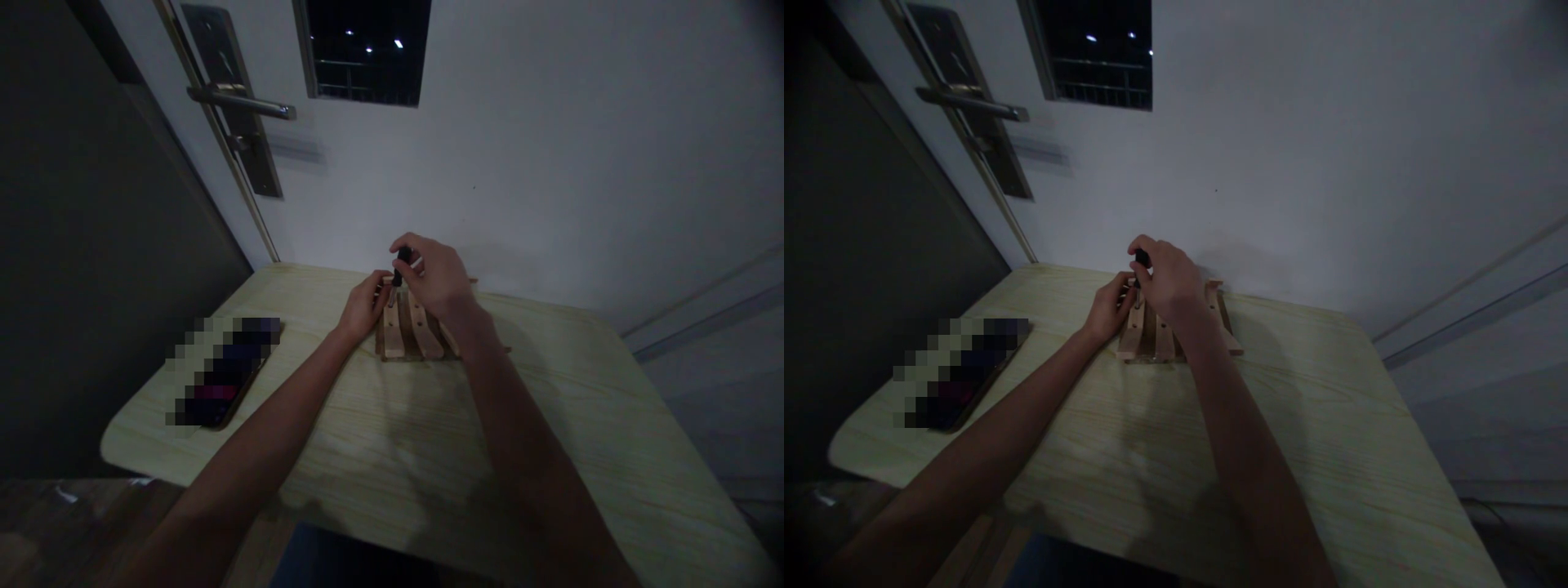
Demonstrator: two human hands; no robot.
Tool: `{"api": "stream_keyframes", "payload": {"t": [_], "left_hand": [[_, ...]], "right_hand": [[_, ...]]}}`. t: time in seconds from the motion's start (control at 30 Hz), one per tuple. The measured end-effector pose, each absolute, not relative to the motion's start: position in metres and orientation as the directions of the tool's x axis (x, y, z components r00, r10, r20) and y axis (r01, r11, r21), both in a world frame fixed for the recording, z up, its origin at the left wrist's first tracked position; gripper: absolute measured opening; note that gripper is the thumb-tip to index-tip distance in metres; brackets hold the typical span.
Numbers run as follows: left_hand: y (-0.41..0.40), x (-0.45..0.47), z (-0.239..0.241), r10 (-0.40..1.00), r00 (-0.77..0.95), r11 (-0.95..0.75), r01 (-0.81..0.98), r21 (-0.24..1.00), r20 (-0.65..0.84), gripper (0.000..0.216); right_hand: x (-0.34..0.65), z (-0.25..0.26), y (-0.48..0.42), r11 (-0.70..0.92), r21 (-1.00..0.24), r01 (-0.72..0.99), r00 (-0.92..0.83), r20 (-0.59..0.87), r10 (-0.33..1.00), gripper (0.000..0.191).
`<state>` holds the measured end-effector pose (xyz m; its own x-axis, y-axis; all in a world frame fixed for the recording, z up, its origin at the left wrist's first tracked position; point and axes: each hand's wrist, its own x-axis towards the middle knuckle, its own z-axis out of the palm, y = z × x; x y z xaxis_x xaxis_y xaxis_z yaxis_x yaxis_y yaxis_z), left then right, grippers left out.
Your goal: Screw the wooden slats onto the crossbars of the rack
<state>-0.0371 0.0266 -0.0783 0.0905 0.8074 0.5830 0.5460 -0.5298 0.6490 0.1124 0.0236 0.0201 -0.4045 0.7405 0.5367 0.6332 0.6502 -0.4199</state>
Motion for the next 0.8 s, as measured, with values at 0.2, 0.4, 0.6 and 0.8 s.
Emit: {"api": "stream_keyframes", "payload": {"t": [0.2,0.4,0.6,0.8], "left_hand": [[0.025,-0.037,-0.077,0.823,0.085,-0.506,0.561,0.656,0.562,0.023],[0.026,-0.037,-0.078,0.818,0.078,-0.507,0.564,0.652,0.570,0.023],[0.026,-0.037,-0.078,0.820,0.083,-0.511,0.550,0.661,0.566,0.023],[0.026,-0.037,-0.078,0.817,0.082,-0.511,0.562,0.651,0.571,0.023]], "right_hand": [[0.114,0.014,0.028,0.671,-0.444,0.594,-0.425,0.535,0.730,0.041],[0.113,0.019,0.022,0.636,-0.428,0.641,-0.399,0.522,0.754,0.038],[0.114,0.024,0.019,0.604,-0.440,0.665,-0.370,0.508,0.778,0.038],[0.113,0.022,0.025,0.601,-0.413,0.685,-0.363,0.522,0.772,0.018]]}}
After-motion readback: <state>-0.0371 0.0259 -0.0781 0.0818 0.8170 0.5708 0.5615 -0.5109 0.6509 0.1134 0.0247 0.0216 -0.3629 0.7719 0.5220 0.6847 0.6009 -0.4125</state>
